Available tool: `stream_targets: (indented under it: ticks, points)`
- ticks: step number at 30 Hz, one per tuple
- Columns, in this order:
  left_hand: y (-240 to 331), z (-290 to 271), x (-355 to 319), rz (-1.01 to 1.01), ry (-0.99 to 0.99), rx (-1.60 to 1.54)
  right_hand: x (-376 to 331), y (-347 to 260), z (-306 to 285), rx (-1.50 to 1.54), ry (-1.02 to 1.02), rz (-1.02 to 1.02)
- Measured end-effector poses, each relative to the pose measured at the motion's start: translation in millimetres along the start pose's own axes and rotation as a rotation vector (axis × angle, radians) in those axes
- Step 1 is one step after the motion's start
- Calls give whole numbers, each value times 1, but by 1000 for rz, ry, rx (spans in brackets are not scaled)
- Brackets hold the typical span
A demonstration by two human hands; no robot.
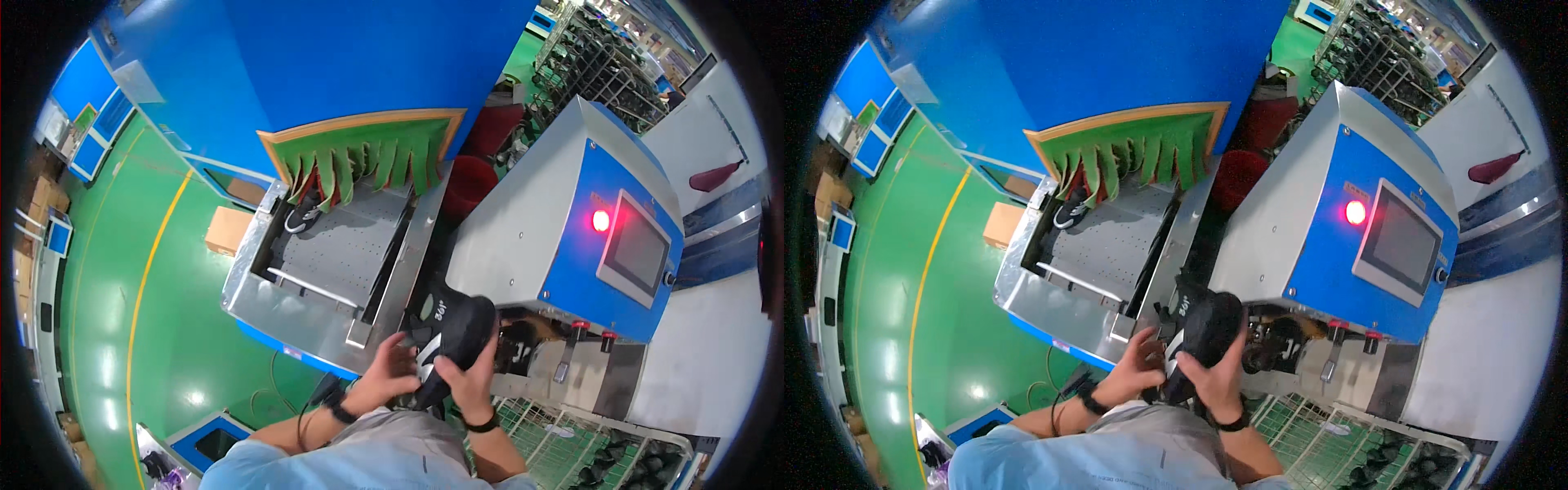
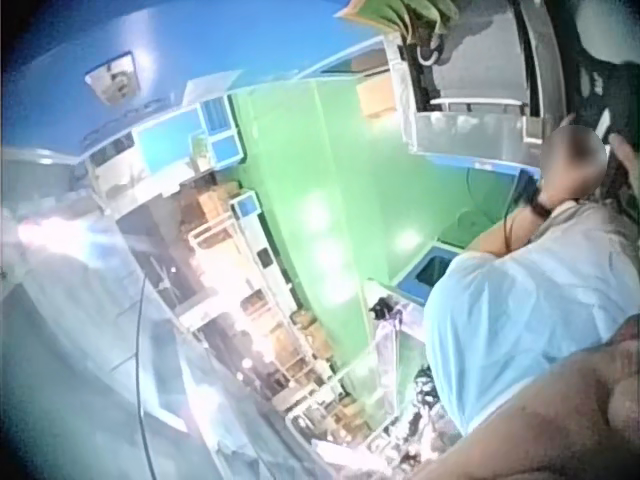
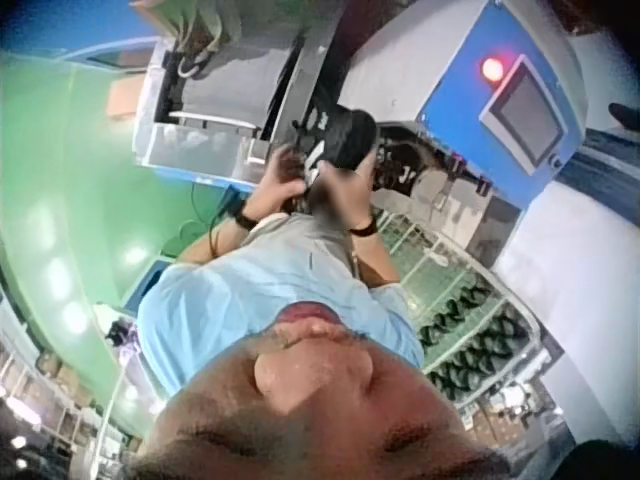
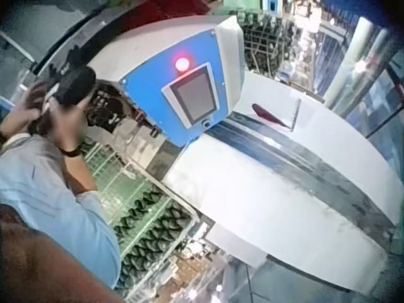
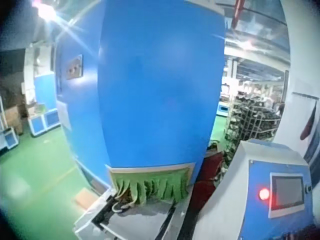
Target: The person repeatedly picks up black shoes from a wire rack, places them into a blue machine, and removes them after a short cycle. The shoes are then placed on a nearby metal table. This sequence is repeated multiple times with different shoes.
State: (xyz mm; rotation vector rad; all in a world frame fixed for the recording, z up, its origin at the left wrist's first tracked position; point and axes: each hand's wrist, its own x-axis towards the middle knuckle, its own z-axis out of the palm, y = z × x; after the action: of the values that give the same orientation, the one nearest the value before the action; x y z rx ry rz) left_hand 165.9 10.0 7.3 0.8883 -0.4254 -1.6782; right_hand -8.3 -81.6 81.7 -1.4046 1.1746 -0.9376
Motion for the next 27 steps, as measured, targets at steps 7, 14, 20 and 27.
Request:
stream_targets:
  ticks: [7,14,20,27]
  points:
    - [-39,92,27,157,304,714,-45,3,-68,-275,20,-248]
    - [-101,122,4,116,-83,1250,-122,23,-151,-362,-59,-9]
    - [-132,175,-10,85,-47,775,-164,104,-232,814,181,356]
    - [-125,124,8,-334,-59,869,-128,94,-236,275,259,174]
